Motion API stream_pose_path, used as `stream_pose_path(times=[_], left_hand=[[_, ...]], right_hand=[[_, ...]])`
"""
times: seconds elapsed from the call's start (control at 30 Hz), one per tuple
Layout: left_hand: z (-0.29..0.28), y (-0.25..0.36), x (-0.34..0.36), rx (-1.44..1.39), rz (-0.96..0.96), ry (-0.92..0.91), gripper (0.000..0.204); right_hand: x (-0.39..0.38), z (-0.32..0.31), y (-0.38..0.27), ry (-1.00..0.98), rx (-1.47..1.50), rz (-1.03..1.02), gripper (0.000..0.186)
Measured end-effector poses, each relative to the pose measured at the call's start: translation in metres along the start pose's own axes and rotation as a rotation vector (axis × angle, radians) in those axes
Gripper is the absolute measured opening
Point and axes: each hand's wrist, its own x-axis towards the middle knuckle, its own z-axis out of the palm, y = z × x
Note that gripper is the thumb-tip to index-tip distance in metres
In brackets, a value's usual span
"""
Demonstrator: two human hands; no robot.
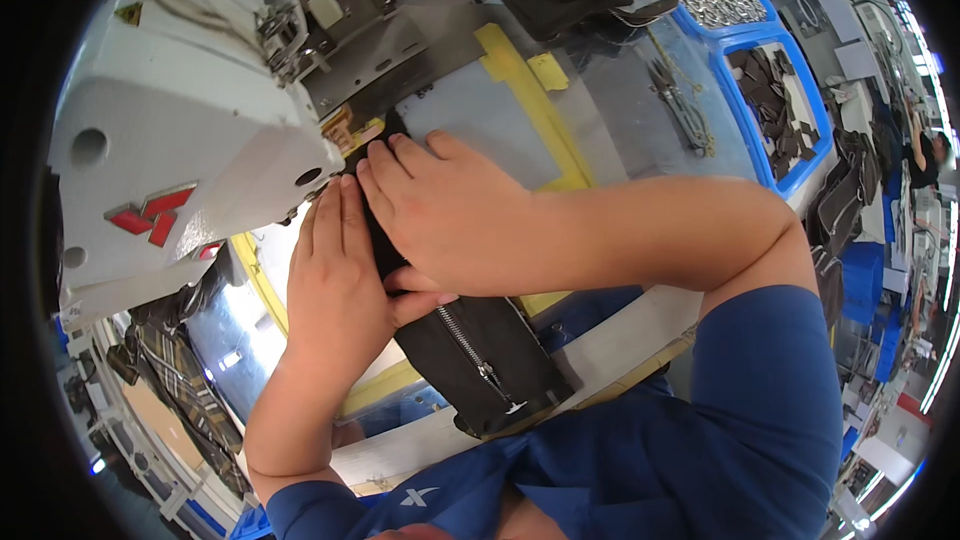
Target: The person sews zippers onto small black pouches using an industrial sewing machine. They repeatedly align the zipper with the pouch edge, guide the fabric under the needle, and sew along the zipper line. The person handles multiple pouches one at a time, flipping them to sew different sides.
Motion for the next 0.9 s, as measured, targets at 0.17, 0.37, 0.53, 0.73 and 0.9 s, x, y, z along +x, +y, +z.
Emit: stream_pose_path(times=[0.17,0.37,0.53,0.73,0.9], left_hand=[[0.0006,0.0017,-0.0001,0.046,0.009,0.013,0.130],[0.0013,0.0004,0.0018,0.137,0.083,0.063,0.129],[0.0010,-0.0020,-0.0003,0.059,0.038,0.043,0.131],[0.0012,-0.0040,0.0000,0.035,0.048,0.024,0.130],[-0.0007,0.0005,-0.0003,0.033,0.037,0.004,0.129]], right_hand=[[-0.0014,0.0019,-0.0012,-0.023,-0.007,0.022,0.093],[-0.0012,0.0027,-0.0019,-0.033,-0.030,0.029,0.095],[0.0021,0.0006,-0.0005,-0.062,0.004,0.020,0.091],[0.0030,-0.0045,-0.0005,-0.051,-0.009,0.017,0.089],[-0.0038,-0.0029,-0.0035,-0.022,-0.144,-0.055,0.085]])
